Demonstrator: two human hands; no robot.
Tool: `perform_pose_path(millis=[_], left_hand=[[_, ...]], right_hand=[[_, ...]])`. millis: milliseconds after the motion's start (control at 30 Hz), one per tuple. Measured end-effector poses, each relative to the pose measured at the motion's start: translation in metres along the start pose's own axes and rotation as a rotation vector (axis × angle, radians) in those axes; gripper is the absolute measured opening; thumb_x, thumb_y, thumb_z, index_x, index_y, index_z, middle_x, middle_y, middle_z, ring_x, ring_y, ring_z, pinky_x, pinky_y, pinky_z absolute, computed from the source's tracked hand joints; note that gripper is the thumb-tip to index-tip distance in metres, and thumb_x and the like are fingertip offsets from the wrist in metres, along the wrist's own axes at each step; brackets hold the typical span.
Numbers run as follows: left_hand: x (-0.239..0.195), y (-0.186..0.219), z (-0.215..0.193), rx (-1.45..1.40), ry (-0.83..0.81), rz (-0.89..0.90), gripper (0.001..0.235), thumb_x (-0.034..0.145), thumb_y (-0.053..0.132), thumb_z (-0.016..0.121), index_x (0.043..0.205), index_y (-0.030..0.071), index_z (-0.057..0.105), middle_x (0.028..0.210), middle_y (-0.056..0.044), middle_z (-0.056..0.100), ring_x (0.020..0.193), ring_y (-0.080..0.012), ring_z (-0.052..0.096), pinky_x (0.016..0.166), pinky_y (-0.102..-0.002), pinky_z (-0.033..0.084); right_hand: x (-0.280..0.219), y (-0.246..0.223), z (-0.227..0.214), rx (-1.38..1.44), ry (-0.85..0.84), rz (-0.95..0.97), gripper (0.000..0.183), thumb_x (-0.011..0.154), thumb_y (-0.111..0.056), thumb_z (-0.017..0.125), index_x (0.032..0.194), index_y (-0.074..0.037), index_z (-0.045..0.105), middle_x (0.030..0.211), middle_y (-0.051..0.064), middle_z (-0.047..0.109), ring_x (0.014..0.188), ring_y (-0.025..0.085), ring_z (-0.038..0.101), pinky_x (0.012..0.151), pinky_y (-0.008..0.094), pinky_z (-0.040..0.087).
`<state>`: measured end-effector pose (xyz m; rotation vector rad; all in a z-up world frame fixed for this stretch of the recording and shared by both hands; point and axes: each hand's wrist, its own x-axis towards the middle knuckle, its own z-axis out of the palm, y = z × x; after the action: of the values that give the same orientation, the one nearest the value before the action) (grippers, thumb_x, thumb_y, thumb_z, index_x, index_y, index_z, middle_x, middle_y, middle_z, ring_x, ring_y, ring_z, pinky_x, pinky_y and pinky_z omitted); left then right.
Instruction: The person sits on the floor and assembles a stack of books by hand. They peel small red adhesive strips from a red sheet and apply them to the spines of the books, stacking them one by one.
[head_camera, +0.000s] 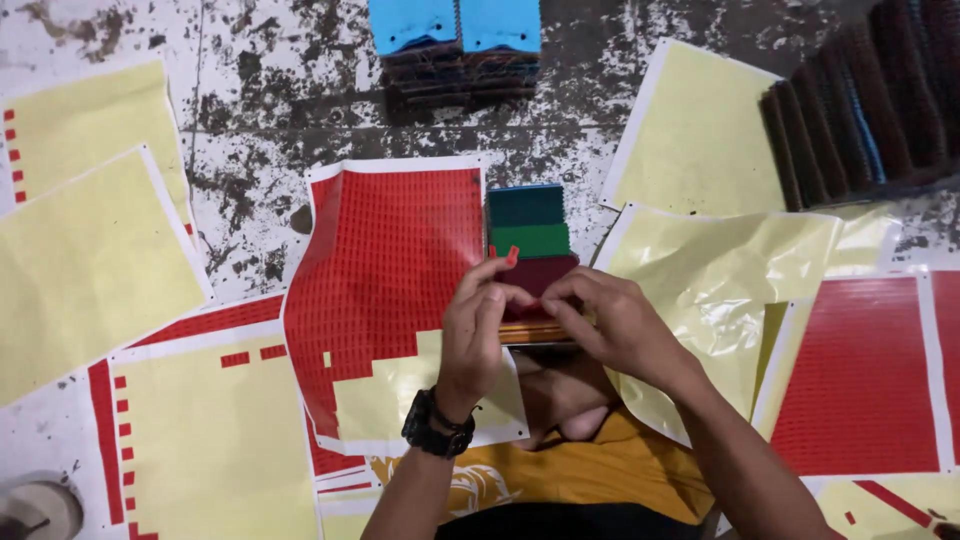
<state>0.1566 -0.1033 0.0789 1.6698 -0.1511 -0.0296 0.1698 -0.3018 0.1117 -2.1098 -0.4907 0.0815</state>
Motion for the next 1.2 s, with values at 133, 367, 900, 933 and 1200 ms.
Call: perform_pose_path(millis=[133,367,900,933,1200], left_hand=[[0.018,0.011,-0.007,0.005,0.029,-0.06,0.05,0.108,0.026,0.03,0.113,0.008,0.076,0.127,-0.017,0.066,0.134,-0.0384,0.055,0.119,-0.049,0.029],[0.073,-0.063,-0.029,0.624,0.196,0.177,0.034,0.094,0.021,0.065,0.127,0.012,0.067,0.126,-0.019,0.062,0.128,-0.0488,0.053,0.113,-0.063,0.033],[0.111,-0.134,-0.03,0.955,0.124,0.327,0.017,0.088,0.013,0.062,0.094,0.018,0.078,0.128,-0.009,0.063,0.143,-0.039,0.042,0.116,-0.07,0.019],[0.112,-0.136,-0.029,0.957,0.127,0.331,0.017,0.088,0.013,0.062,0.094,0.018,0.078,0.128,-0.009,0.063,0.143,-0.039,0.042,0.116,-0.07,0.019],[0.116,-0.149,-0.021,1.112,0.097,0.52,0.021,0.089,0.016,0.062,0.108,0.021,0.071,0.125,-0.008,0.058,0.138,-0.036,0.047,0.113,-0.066,0.03]], right_hand=[[0.032,0.019,0.0,-0.075,-0.032,0.062,0.009,0.095,-0.011,0.066,0.099,-0.005,0.071,0.078,0.014,0.069,0.071,0.033,0.071,0.066,0.044,0.057],[0.12,0.117,0.031,0.037,-0.096,0.305,0.013,0.1,-0.014,0.058,0.099,-0.006,0.069,0.072,0.009,0.073,0.063,0.026,0.07,0.066,0.04,0.053],[0.13,0.16,0.07,0.103,-0.125,0.462,0.016,0.095,-0.013,0.058,0.095,-0.01,0.074,0.073,0.005,0.073,0.06,0.017,0.068,0.063,0.031,0.051],[0.13,0.165,0.072,0.102,-0.123,0.458,0.016,0.095,-0.013,0.058,0.095,-0.01,0.074,0.073,0.005,0.073,0.06,0.017,0.068,0.063,0.031,0.051],[0.129,0.173,0.08,-0.034,-0.092,0.497,0.018,0.094,-0.017,0.06,0.097,-0.012,0.076,0.08,0.009,0.077,0.081,0.032,0.074,0.075,0.042,0.054]])
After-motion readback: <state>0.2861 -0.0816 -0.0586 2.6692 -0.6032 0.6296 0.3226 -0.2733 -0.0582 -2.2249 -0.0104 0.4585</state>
